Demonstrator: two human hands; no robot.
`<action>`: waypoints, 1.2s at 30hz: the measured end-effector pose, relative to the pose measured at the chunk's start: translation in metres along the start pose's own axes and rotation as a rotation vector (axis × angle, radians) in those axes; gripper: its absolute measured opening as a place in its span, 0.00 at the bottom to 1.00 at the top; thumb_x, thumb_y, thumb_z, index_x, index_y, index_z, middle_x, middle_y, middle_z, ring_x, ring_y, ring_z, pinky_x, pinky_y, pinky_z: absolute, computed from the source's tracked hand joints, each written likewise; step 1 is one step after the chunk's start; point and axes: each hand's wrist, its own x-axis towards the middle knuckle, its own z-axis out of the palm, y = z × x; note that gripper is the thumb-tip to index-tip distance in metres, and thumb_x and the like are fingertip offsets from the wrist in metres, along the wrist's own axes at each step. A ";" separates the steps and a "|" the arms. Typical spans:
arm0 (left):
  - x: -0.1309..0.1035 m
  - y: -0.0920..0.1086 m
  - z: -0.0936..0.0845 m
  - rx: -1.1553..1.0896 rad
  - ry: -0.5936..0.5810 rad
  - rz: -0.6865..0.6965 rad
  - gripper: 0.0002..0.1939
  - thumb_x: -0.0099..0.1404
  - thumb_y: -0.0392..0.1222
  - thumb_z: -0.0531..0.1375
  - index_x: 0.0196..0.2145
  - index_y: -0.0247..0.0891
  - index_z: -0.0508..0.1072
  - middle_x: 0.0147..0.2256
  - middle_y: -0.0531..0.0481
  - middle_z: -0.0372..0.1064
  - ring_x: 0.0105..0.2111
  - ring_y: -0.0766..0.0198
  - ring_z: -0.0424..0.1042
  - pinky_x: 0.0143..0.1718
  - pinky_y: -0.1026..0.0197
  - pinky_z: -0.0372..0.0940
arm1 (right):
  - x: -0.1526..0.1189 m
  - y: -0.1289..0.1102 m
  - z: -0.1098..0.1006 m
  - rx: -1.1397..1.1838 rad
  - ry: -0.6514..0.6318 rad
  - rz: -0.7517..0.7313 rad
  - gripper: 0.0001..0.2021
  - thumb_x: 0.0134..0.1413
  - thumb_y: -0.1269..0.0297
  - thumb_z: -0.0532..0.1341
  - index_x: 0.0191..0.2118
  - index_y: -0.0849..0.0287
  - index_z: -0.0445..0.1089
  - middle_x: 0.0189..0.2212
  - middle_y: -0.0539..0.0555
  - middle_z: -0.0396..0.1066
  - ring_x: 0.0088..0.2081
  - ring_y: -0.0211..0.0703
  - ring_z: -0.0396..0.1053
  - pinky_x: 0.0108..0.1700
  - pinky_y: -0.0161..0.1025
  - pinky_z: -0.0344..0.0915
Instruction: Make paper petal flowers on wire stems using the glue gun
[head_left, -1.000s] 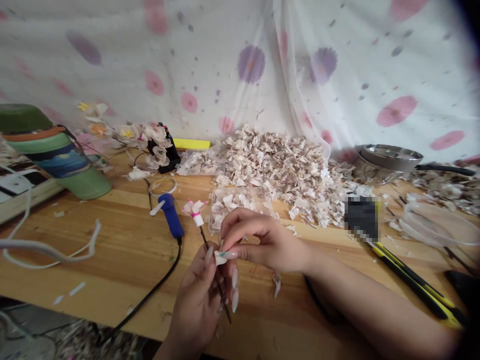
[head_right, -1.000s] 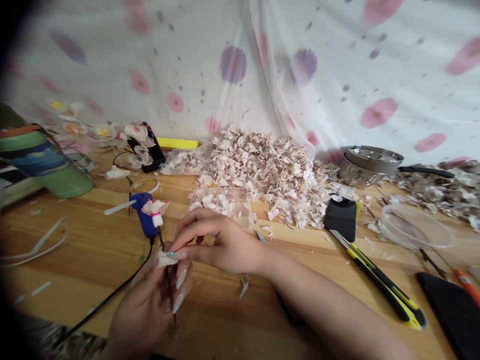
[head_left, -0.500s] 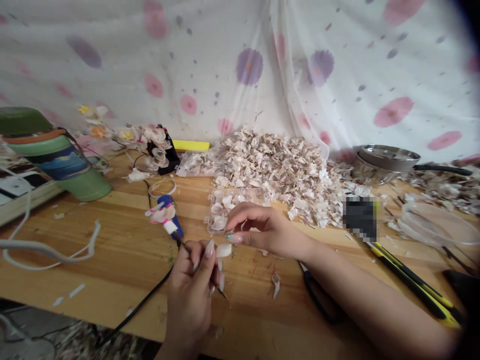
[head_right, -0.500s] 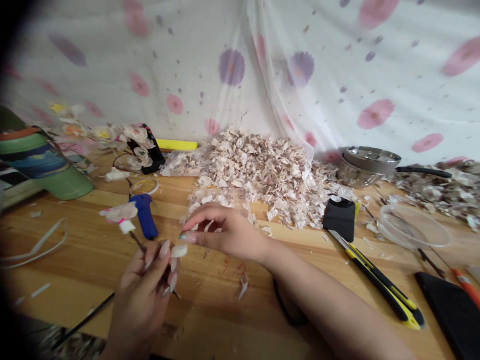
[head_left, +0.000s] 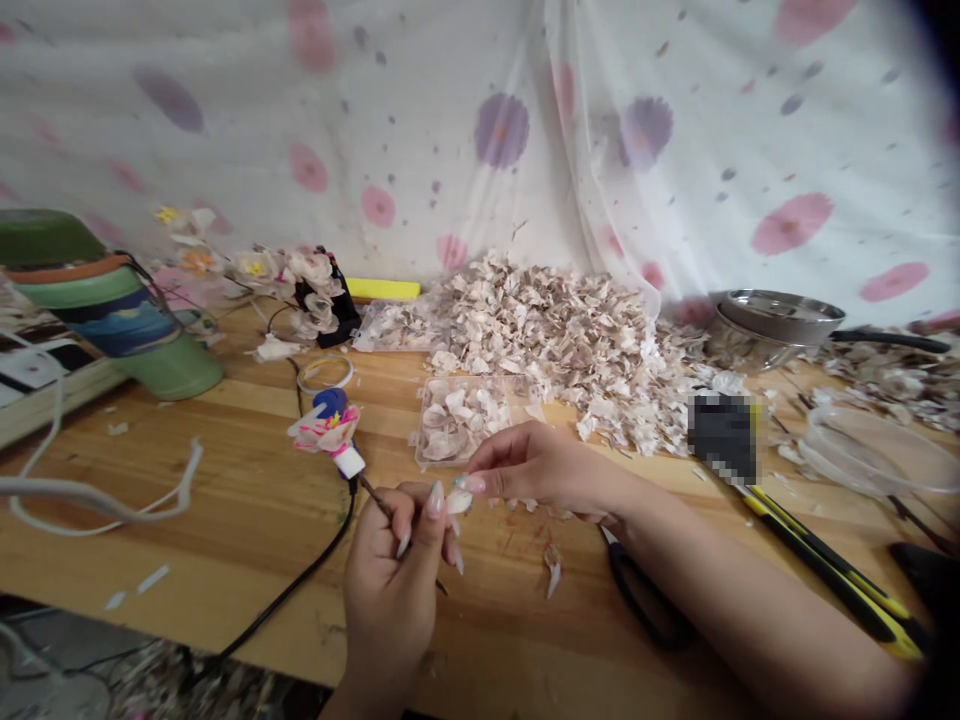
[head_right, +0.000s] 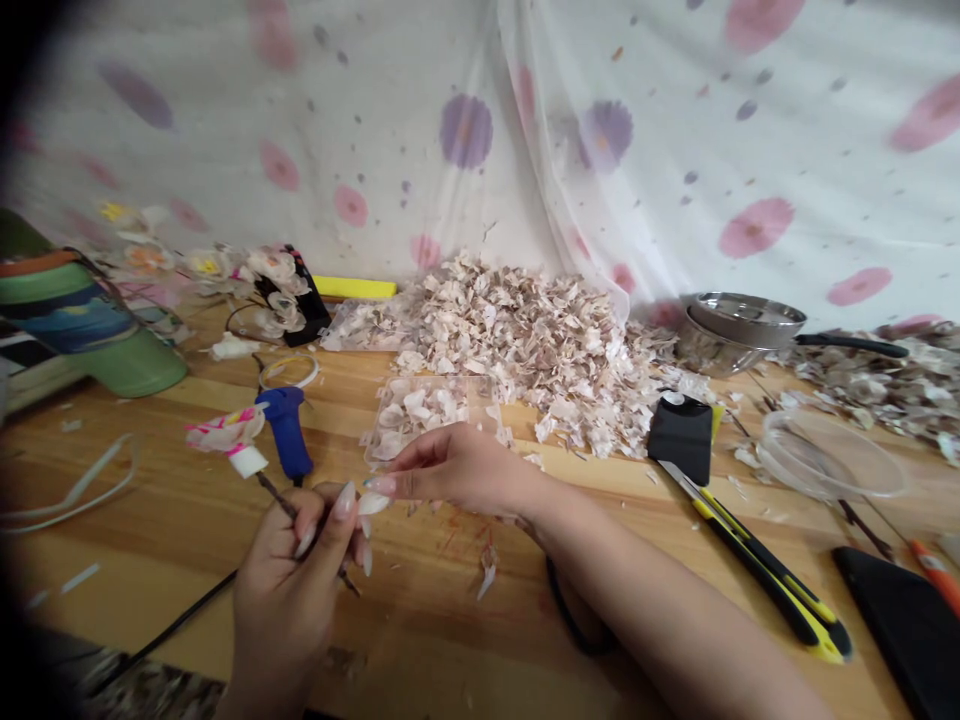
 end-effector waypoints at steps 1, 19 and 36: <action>0.000 0.000 0.000 0.013 -0.007 0.005 0.20 0.61 0.42 0.66 0.23 0.40 0.56 0.22 0.61 0.65 0.17 0.75 0.65 0.19 0.73 0.62 | 0.000 0.002 0.000 -0.024 -0.011 -0.007 0.14 0.46 0.54 0.70 0.34 0.60 0.77 0.22 0.45 0.69 0.23 0.30 0.59 0.27 0.32 0.55; 0.001 -0.001 0.002 0.076 -0.086 -0.036 0.18 0.65 0.39 0.62 0.25 0.41 0.55 0.23 0.60 0.66 0.18 0.74 0.64 0.22 0.71 0.62 | 0.001 0.002 0.007 -0.037 0.090 0.002 0.19 0.42 0.49 0.70 0.29 0.61 0.72 0.22 0.47 0.67 0.22 0.32 0.61 0.26 0.33 0.58; -0.016 -0.005 0.004 0.326 -0.141 -0.283 0.26 0.66 0.63 0.51 0.20 0.41 0.62 0.14 0.58 0.56 0.11 0.71 0.49 0.12 0.67 0.44 | -0.026 -0.028 -0.028 -0.172 0.516 -0.360 0.13 0.43 0.54 0.71 0.28 0.59 0.76 0.21 0.48 0.68 0.23 0.33 0.61 0.25 0.32 0.58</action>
